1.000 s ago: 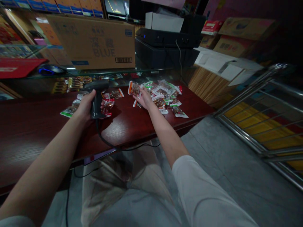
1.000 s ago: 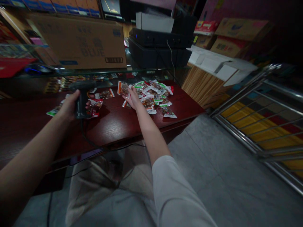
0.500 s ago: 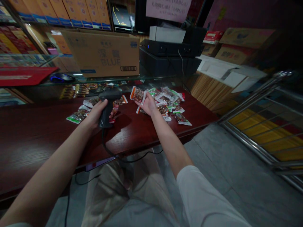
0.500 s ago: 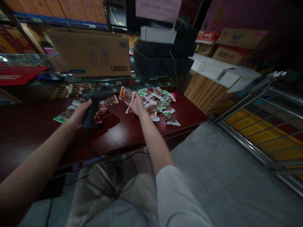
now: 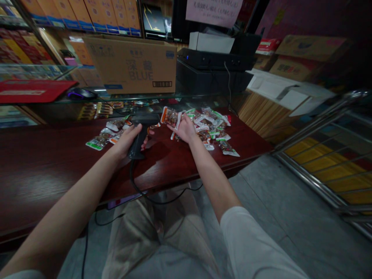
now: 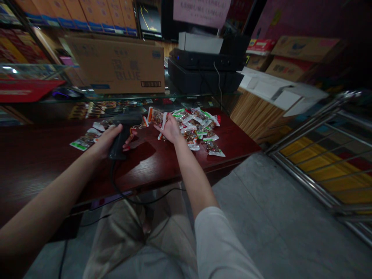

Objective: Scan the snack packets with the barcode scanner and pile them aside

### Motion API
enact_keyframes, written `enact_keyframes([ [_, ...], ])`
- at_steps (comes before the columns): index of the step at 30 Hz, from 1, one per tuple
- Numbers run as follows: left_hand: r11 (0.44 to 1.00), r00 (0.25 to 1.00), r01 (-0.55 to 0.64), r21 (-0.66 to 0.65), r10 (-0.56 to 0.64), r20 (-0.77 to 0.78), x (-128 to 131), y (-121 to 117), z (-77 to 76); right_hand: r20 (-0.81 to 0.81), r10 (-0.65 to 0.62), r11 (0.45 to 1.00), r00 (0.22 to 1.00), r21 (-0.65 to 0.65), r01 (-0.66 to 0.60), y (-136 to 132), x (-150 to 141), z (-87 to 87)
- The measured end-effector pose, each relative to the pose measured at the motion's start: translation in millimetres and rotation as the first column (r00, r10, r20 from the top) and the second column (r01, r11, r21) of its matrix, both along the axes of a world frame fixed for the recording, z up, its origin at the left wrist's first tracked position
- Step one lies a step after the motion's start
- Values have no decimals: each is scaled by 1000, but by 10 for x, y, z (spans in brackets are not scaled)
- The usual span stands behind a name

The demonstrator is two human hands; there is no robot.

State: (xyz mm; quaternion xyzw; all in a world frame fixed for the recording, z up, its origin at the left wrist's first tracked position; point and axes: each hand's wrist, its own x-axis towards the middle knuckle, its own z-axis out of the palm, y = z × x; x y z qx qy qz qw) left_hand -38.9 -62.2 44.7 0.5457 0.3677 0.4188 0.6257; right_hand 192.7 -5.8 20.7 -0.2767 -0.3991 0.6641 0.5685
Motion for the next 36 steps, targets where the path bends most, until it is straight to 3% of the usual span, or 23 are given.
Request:
enact_keyframes([
  [5,999,1000,-30,42,30,0,52,-36,13,82,15,1000,996,8,-16,-10,-8,-4],
  [16,993,998,-46,106,50,-37,79,4,1,78,90,996,993,7,-91,0,-46,-6],
  [18,995,997,-62,79,64,-29,58,21,-1,130,62,998,990,22,-66,32,-44,-41],
  [20,994,995,-93,59,94,-15,30,29,22,251,-70,995,965,80,52,73,-38,-79],
  [22,988,989,-145,45,145,4,-8,32,70,451,-315,945,835,232,231,106,-12,-106],
  [25,969,969,-248,20,247,26,-88,50,159,667,-636,772,389,546,326,115,79,-109],
  [27,949,948,-315,18,315,41,-151,79,202,711,-691,713,131,640,287,92,154,-93],
  [29,926,925,-377,30,375,56,-210,112,226,727,-684,687,-54,667,288,54,209,-68],
  [31,905,904,-423,33,420,76,-257,138,232,706,-679,647,-203,705,290,12,220,-39],
  [33,894,891,-447,15,444,95,-292,157,224,657,-693,606,-298,754,253,-20,170,-9],
  [36,899,894,-438,-17,437,97,-338,190,195,616,-726,621,-305,778,95,9,-28,19],
])
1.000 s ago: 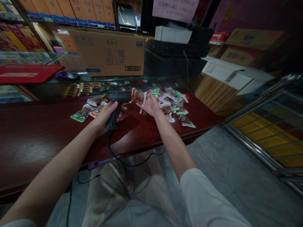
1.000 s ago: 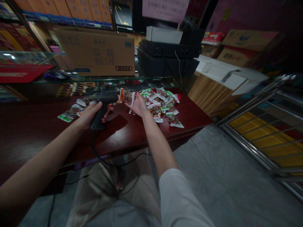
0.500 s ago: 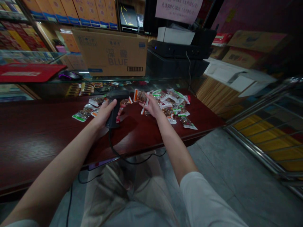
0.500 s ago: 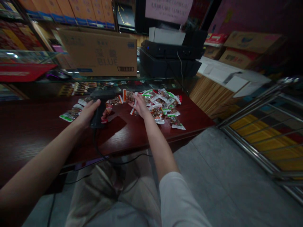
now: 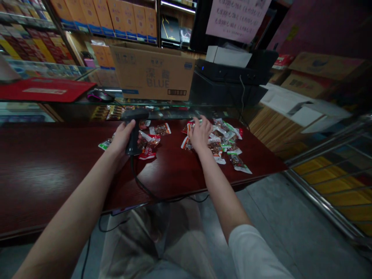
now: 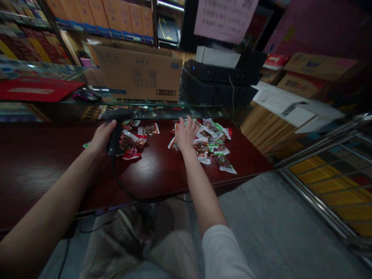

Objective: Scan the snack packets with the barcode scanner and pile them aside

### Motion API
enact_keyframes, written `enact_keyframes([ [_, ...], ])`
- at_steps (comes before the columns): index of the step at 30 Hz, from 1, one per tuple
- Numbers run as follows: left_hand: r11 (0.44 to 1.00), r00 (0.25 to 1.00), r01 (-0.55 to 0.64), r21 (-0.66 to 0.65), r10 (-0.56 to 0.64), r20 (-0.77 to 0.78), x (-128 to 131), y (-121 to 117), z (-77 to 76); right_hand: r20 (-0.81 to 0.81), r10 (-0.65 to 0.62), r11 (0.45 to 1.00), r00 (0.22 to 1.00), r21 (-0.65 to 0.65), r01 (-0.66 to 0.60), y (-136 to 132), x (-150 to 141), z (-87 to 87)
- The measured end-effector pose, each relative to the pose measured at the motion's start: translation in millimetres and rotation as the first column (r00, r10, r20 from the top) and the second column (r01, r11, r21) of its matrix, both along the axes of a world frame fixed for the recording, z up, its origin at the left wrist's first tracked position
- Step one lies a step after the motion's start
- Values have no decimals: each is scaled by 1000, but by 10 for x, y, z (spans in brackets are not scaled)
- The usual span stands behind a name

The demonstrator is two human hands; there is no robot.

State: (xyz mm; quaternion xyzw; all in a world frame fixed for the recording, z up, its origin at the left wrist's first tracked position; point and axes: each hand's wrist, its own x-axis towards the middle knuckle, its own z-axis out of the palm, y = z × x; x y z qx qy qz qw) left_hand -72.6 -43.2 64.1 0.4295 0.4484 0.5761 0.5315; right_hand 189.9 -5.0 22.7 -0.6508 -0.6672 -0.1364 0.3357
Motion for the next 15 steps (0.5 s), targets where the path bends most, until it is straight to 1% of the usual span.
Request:
enact_keyframes([
  [2,1000,1000,-5,1,5,-8,-31,32,-30,69,139,988,988,-76,-134,100,-196,-6],
  [4,1000,1000,-22,15,22,-18,-57,63,-62,75,260,945,963,-225,-238,257,-409,-31],
  [6,1000,999,-18,20,18,-26,-71,80,-90,43,276,898,960,-368,-242,432,-598,-70],
  [8,1000,999,-7,12,7,-36,-71,78,-110,26,246,871,969,-445,-209,576,-731,-117],
  [10,1000,999,-3,8,3,-41,-62,66,-119,-15,217,860,976,-470,-198,662,-793,-167],
  [12,1000,999,-12,21,13,-36,-51,57,-121,-83,203,861,976,-459,-218,692,-790,-209],
  [14,999,1000,-8,36,9,-26,-44,56,-121,-217,201,869,955,-410,-276,684,-738,-231],
  [15,999,1000,-2,42,3,-22,-42,56,-121,-328,202,870,923,-372,-323,670,-698,-232],
])
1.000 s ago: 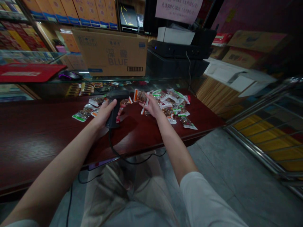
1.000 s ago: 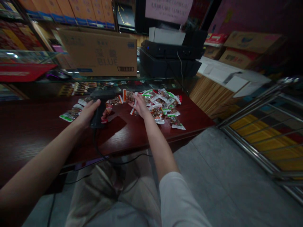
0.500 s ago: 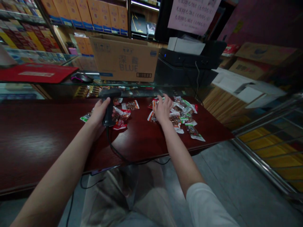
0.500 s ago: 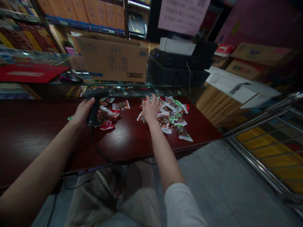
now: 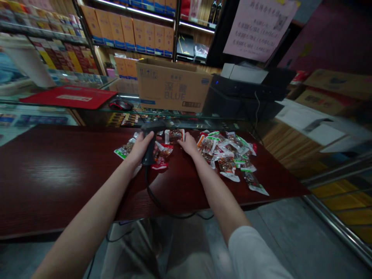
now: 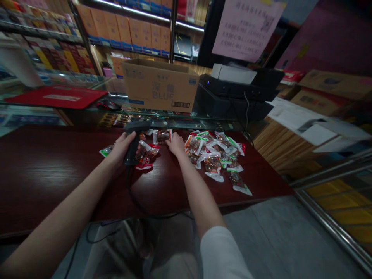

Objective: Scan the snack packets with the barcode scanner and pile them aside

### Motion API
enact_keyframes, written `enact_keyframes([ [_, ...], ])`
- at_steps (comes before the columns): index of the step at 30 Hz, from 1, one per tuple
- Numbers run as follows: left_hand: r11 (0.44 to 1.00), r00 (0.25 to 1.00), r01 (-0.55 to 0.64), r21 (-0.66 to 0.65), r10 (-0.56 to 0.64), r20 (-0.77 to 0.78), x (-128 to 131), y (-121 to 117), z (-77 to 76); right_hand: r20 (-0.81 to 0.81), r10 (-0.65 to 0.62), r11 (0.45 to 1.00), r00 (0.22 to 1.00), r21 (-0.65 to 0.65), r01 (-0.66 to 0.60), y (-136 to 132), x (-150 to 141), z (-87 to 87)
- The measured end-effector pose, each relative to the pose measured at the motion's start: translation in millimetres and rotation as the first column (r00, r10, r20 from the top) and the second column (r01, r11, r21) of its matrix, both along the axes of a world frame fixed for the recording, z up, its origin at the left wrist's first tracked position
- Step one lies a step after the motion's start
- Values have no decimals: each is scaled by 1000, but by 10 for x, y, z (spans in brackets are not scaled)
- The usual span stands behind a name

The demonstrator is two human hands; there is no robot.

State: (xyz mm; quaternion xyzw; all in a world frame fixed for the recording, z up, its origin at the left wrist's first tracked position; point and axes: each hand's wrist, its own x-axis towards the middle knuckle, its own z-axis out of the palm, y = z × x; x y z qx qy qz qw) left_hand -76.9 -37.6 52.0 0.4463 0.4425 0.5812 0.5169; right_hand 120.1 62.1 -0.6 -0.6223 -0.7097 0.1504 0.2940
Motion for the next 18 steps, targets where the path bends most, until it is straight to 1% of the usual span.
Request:
enact_keyframes([
  [1,1000,1000,14,2,-14,1,2,-1,1,-160,-1,1000,987,-7,-1,-20,46,5],
  [2,999,999,35,1,-35,-2,6,-4,2,-341,-2,1000,940,-25,-6,-45,96,16],
  [3,998,998,56,-3,-56,-7,12,-11,5,-510,-3,998,860,-50,-26,-77,148,30],
  [4,997,997,79,-7,-79,-13,21,-21,8,-648,-6,996,761,-75,-56,-115,199,46],
  [5,995,995,103,-11,-103,-18,34,-35,12,-748,-13,991,663,-97,-89,-157,249,63],
  [6,992,992,127,-16,-128,-20,50,-51,16,-810,-20,986,585,-114,-125,-202,294,80],
  [7,988,988,151,-22,-151,-21,70,-68,18,-843,-24,979,537,-129,-157,-248,332,95],
  [8,984,984,175,-28,-176,-18,92,-84,19,-858,-27,973,513,-140,-182,-291,361,109],
  [10,975,976,219,-31,-219,-11,143,-111,10,-871,-16,968,490,-137,-211,-360,391,130],
  [13,960,960,279,-15,-279,-9,216,-139,-17,-891,51,968,451,-67,-241,-409,382,145],
  [15,952,952,306,-13,-306,-7,252,-155,-33,-885,99,964,455,-28,-264,-416,363,146],
  [18,948,948,318,-19,-318,7,278,-177,-42,-851,151,951,503,-14,-308,-421,339,142],
])
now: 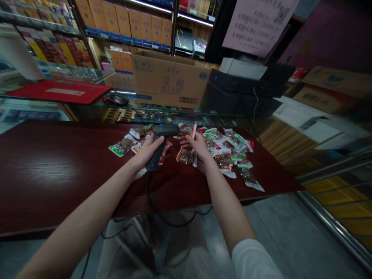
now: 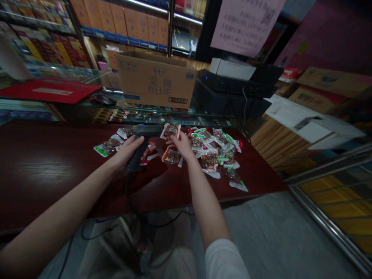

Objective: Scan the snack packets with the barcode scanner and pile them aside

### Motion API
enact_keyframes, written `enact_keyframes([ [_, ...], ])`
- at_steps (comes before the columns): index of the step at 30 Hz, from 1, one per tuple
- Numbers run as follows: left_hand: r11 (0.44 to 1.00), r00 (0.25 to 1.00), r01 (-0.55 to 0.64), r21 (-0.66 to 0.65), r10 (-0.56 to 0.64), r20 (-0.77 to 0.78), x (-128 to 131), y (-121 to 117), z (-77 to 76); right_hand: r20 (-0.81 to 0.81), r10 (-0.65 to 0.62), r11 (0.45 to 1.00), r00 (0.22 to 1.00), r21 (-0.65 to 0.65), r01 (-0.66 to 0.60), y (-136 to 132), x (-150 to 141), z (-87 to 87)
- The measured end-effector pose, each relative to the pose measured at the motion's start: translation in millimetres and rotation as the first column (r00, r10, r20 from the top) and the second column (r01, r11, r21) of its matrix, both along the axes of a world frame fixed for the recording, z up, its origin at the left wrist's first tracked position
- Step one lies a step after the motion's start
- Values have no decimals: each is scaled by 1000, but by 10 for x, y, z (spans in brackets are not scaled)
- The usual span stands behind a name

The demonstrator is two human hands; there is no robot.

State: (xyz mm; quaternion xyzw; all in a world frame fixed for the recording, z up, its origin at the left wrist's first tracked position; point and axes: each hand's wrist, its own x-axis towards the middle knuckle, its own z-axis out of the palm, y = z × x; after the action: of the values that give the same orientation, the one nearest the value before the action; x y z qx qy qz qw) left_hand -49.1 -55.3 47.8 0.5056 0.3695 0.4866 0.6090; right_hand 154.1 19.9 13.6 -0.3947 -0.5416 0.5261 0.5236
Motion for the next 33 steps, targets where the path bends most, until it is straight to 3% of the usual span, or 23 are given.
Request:
enact_keyframes([
  [9,1000,999,6,29,-5,-39,63,-25,-24,142,81,993,986,70,-92,-49,-89,-6],
  [12,999,999,-28,18,29,-32,25,-2,15,296,-64,993,953,116,31,-34,-40,-20],
  [14,998,998,-60,5,60,-35,-56,30,66,484,-274,959,831,203,198,-24,46,-4],
  [16,995,994,-104,3,104,-38,-168,71,121,658,-467,884,591,330,330,-31,143,39],
  [18,986,986,-165,15,165,-28,-287,115,160,731,-591,797,342,463,388,-71,197,94],
  [20,975,974,-224,15,224,-18,-391,158,173,718,-665,732,208,569,376,-145,163,126],
  [21,968,968,-249,9,249,-17,-433,177,171,706,-681,724,194,608,326,-189,110,122],
  [23,958,958,-287,-5,286,-16,-493,209,158,727,-647,760,229,638,124,-270,-38,59],
  [25,953,953,-302,-8,302,-12,-526,231,143,812,-535,808,232,573,-139,-303,-174,-64],
  [26,953,953,-304,-4,304,-9,-534,238,136,853,-483,831,201,518,-203,-293,-214,-135],
  [29,955,955,-298,7,298,-15,-538,253,123,900,-430,890,78,437,-134,-167,-176,-296],
  [31,952,952,-307,12,307,-14,-533,256,122,890,-455,887,17,455,-74,-64,-80,-310],
  [33,948,948,-318,10,318,-7,-524,250,128,863,-505,861,12,505,-57,-5,-30,-246],
])
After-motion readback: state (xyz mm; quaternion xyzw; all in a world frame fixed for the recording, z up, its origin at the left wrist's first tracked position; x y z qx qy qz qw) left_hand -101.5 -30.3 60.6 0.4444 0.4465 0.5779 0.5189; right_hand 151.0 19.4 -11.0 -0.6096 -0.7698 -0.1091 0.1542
